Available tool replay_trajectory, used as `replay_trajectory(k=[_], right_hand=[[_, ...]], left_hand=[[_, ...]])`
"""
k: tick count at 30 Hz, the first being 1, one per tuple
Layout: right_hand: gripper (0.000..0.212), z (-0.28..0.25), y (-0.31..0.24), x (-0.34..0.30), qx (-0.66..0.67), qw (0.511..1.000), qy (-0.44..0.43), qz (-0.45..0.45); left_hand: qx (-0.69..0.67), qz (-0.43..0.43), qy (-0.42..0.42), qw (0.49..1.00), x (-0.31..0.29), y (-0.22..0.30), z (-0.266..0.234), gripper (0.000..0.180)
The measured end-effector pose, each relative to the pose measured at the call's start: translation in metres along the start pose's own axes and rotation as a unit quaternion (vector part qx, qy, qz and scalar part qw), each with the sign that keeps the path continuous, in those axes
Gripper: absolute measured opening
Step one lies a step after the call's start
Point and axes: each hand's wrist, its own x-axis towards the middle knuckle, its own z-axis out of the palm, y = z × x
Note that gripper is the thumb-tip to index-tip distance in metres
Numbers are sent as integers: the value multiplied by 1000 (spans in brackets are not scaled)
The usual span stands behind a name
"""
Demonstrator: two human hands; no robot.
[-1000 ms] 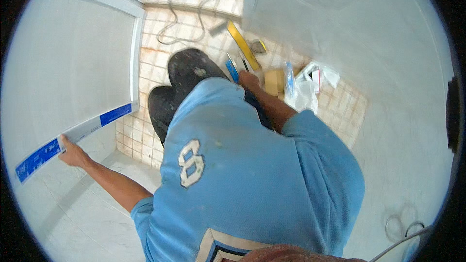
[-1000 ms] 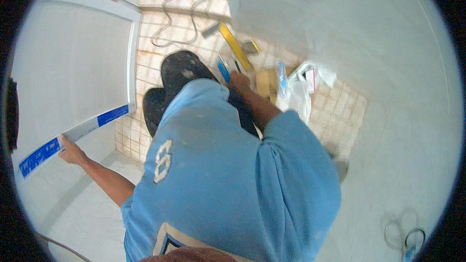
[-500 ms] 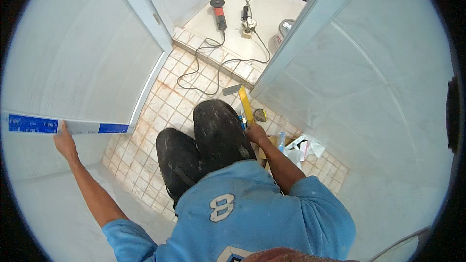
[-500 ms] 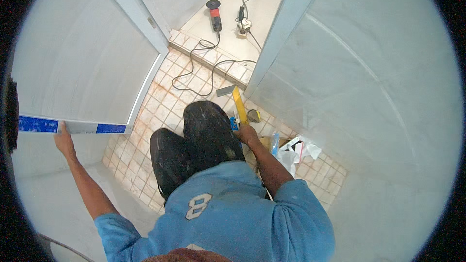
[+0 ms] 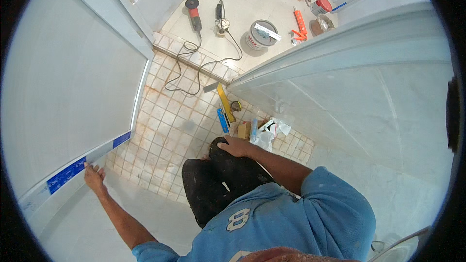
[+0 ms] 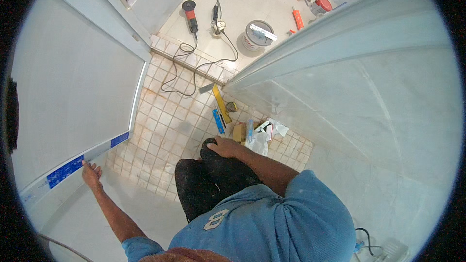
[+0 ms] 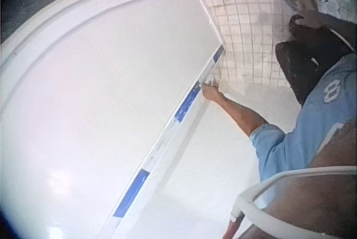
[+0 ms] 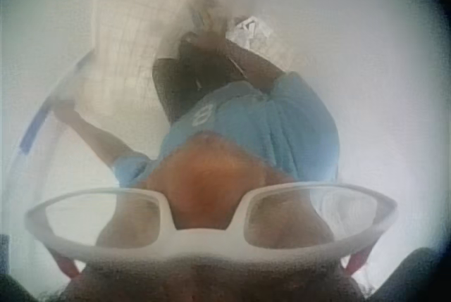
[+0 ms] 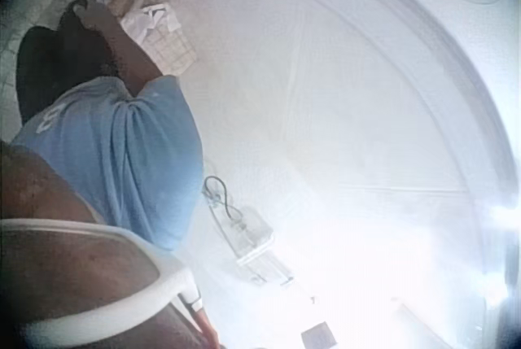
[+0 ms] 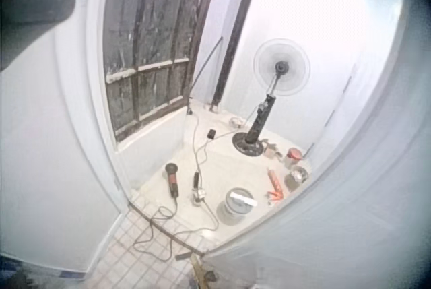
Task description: The person uses an angle grinder to cut a large ceramic tile leaning against a wall. After cutting, the person walks across the room and rummages through a bag and a bucket of tools.
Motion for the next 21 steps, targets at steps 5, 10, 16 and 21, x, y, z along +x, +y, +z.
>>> replay_trajectory(k=[5, 10, 16, 21], right_hand=[[81, 2, -12, -94, -22, 999, -6, 23], [48, -39, -27, -148, -76, 996, 56, 3], [25, -120, -106, -119, -83, 976, 203, -15], [22, -213, -166, -44, -144, 972, 177, 49]], left_hand=[[-184, -152, -39, 970, -17, 33, -16, 83], [-123, -152, -123, 973, -59, 74, 0, 61], [-19, -198, -323, 925, -80, 57, 24, 57], [177, -272, -384, 864, -134, 122, 97, 60]])
